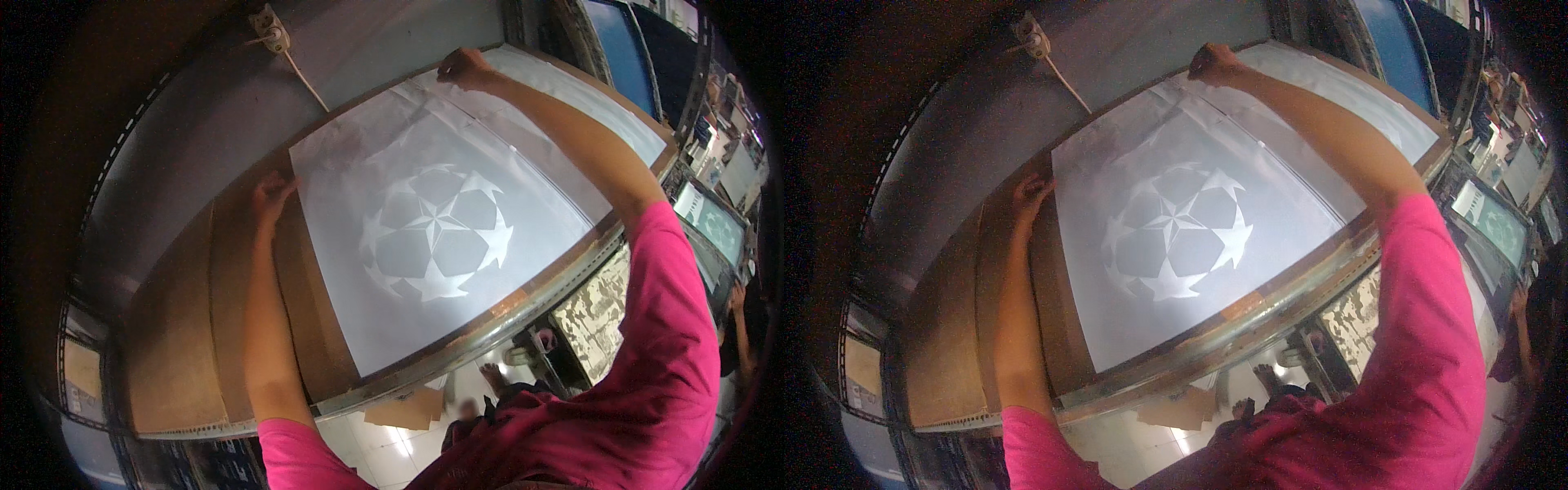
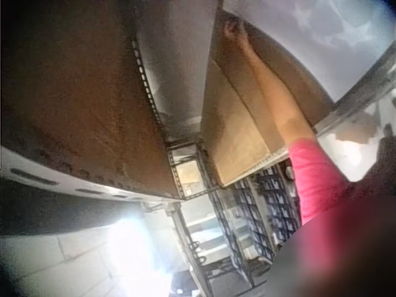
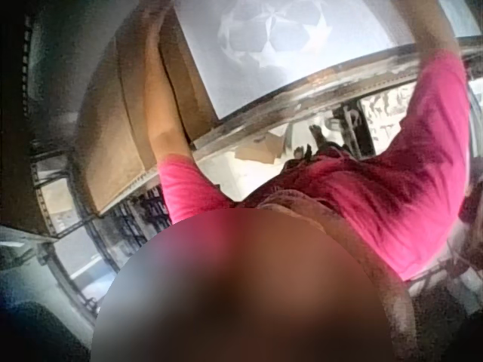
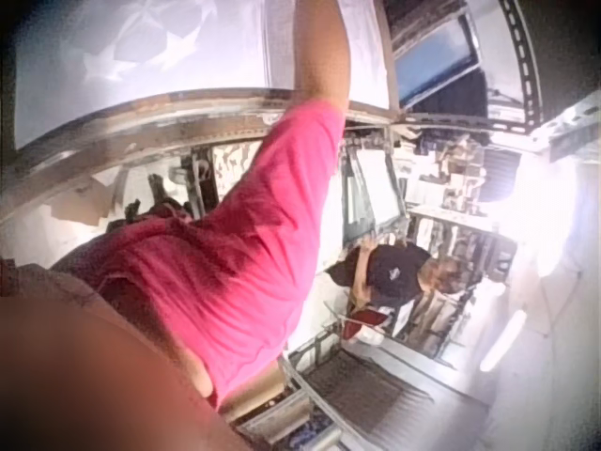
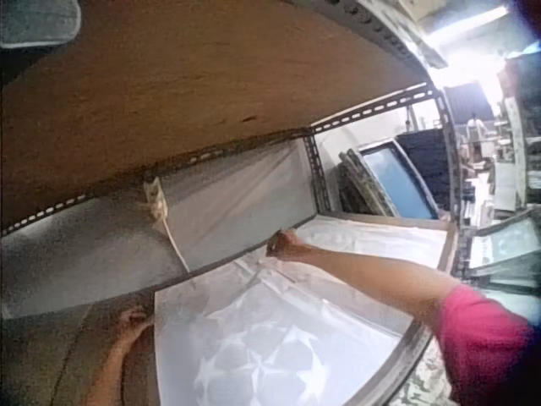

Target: The person repeatedly picks up white printed sheets from a workbench and places them onto a metal shelf. Another person at the same workbench uses a squeegee on a screen printing frame. The camera wearer continues stacking the sheets one by one.

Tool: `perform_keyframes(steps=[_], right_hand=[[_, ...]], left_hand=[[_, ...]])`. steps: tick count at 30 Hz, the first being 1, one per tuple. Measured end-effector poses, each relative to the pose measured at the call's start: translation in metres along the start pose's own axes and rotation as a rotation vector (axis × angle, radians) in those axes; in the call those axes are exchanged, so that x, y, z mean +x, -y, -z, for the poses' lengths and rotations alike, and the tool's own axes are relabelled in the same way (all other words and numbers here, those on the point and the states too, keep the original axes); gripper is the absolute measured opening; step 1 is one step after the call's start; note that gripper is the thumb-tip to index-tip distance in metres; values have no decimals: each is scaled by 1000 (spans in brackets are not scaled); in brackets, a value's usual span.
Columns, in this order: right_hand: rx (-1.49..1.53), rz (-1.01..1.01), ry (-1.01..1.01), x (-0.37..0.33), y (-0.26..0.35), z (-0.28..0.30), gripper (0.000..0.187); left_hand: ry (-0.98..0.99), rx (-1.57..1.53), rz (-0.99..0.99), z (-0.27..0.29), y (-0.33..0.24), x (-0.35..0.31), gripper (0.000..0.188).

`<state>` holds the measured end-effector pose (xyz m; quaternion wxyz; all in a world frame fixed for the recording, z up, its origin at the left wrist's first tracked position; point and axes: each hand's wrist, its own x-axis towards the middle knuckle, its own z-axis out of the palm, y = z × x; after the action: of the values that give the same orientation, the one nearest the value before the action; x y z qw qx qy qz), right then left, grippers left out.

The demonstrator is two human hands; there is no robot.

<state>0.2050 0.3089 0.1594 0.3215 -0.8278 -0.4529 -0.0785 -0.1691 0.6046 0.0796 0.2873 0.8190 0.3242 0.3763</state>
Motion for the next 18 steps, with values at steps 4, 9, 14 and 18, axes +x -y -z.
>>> perform_keyframes(steps=[4, 9, 14, 18], right_hand=[[-83, 295, -241, -111, 34, 79, 26], [408, -34, -724, -351, 44, 147, 28], [514, -656, -949, -610, -23, 94, 33], [515, -990, -1005, -741, -9, 39, 31]], left_hand=[[-77, -78, 106, -3, -15, -13, 63], [-19, -327, 80, -5, 43, 21, 46], [8, -302, -45, -20, 83, 53, 33], [101, 123, -298, 36, 90, 34, 33]])
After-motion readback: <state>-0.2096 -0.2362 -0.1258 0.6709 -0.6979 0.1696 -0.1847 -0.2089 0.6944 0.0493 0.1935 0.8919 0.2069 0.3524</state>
